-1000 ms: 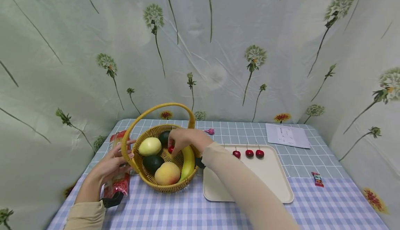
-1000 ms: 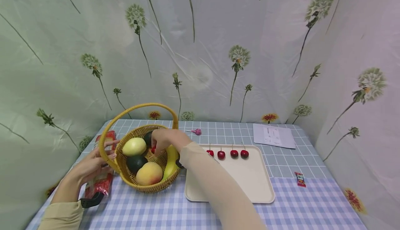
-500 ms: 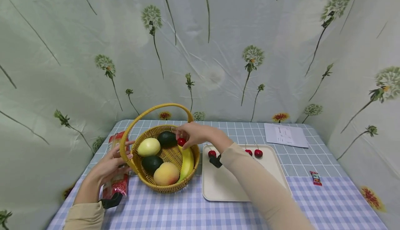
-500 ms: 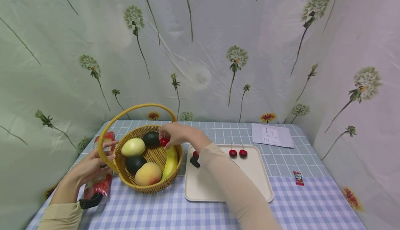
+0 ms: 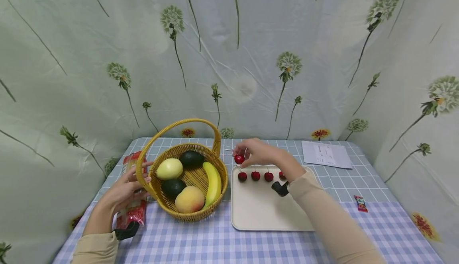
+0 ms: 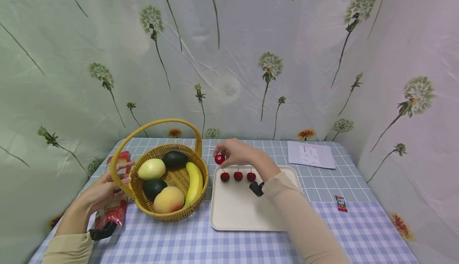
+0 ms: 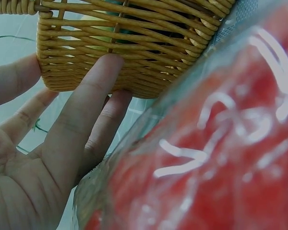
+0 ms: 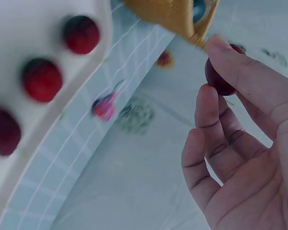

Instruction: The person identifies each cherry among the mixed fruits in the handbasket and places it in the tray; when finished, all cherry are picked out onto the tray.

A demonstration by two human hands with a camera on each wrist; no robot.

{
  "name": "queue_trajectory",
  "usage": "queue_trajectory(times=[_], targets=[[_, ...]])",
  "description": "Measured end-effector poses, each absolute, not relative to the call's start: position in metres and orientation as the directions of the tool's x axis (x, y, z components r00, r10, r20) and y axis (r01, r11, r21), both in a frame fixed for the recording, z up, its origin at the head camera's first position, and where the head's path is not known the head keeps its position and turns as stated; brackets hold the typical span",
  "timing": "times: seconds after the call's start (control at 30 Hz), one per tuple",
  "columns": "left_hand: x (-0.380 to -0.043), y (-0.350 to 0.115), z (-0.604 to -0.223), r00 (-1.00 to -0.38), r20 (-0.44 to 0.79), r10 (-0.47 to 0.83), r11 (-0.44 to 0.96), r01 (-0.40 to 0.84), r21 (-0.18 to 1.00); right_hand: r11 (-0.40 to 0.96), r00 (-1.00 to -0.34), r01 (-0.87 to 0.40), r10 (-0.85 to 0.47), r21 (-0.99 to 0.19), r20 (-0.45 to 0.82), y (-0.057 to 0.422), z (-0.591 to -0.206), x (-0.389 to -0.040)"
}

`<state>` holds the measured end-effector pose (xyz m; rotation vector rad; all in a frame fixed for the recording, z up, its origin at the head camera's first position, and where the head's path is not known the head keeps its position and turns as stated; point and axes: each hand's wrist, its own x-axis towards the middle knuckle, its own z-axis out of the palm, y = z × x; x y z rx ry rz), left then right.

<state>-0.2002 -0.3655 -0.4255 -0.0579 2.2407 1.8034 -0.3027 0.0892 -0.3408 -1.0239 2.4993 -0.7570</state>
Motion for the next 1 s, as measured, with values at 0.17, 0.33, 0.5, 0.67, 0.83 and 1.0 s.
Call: queue_trajectory(times=[0.17, 0.33, 0.5, 0.67, 0.83, 1.0], targets=[[-0.200, -0.367, -0.426, -0.964, -0.228, 0.139, 0.211, -0.196, 0.958, 0.624, -0.729, -0.502, -0.678, -0.599, -0.095, 0.126, -0.346, -0.300], [-0.200, -0.367, -0.426, -0.965, -0.221, 0.143, 0.206, -0.189, 0.960, 0.668, -0.788, -0.441, -0.608, -0.599, -0.098, 0.165, -0.355, -0.300], [-0.200, -0.366, -0.425, -0.965, -0.220, 0.143, 0.209, -0.188, 0.960, 0.721, -0.840, -0.393, -0.534, -0.571, -0.095, 0.207, -0.365, -0.300], [-0.200, -0.366, -0.426, -0.963, -0.227, 0.143, 0.211, -0.195, 0.958, 0.759, -0.870, -0.360, -0.483, -0.542, -0.099, 0.245, -0.375, -0.297], [-0.201, -0.366, -0.426, -0.963, -0.228, 0.145, 0.209, -0.195, 0.958, 0.783, -0.886, -0.301, -0.441, -0.544, -0.143, 0.274, -0.387, -0.293], [-0.201, -0.366, -0.426, -0.963, -0.228, 0.143, 0.221, -0.193, 0.956, 0.806, -0.897, -0.251, -0.402, -0.536, -0.185, 0.288, -0.400, -0.292]])
